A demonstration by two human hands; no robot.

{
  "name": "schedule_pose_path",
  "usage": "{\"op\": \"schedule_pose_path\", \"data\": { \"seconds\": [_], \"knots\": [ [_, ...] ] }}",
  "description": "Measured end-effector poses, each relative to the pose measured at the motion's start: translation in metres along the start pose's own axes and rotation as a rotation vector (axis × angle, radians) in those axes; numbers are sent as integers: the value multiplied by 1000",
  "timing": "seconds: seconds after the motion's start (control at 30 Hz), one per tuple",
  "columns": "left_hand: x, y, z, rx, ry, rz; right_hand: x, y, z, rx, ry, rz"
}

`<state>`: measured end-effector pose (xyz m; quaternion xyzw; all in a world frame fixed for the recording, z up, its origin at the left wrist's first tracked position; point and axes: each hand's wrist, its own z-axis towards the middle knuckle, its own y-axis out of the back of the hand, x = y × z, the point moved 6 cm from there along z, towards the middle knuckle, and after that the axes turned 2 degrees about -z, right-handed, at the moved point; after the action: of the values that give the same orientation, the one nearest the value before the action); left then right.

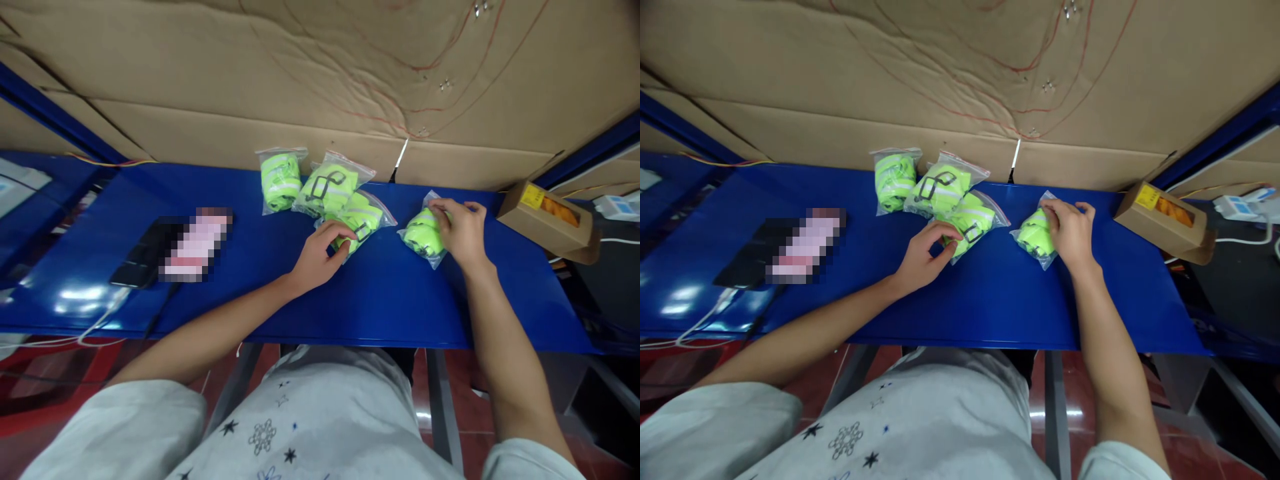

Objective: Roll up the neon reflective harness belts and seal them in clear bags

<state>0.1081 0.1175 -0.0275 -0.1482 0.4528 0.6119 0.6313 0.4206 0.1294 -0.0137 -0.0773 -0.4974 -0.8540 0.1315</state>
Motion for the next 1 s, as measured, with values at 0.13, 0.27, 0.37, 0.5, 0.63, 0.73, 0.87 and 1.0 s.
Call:
{"op": "schedule_pose_path", "data": {
  "seconds": [0.13, 0.27, 0.37, 0.5, 0.63, 0.73, 0.87, 1.0],
  "knots": [
    [-1, 1, 1, 9, 11, 7, 10, -2, -1, 3, 15, 55],
    [-1, 3, 1, -7, -5, 29, 24, -3, -3, -26, 38, 103],
    [-1, 5, 1, -21, -18, 56, 35, -5, -5, -35, 62, 118],
    [-2, 9, 3, -49, -12, 120, 42, -8, -7, -27, 92, 100],
    [2, 12, 4, -65, 16, 243, 45, -7, -8, -17, 151, 74],
    [10, 9, 3, -36, 45, 331, 53, -5, -9, 5, 208, 64],
    [14, -5, -1, 96, 36, 412, 73, -7, -14, 65, 292, 83],
    [1, -21, -10, 231, -10, 449, 87, -13, -19, 99, 282, 136]
  ]
}}
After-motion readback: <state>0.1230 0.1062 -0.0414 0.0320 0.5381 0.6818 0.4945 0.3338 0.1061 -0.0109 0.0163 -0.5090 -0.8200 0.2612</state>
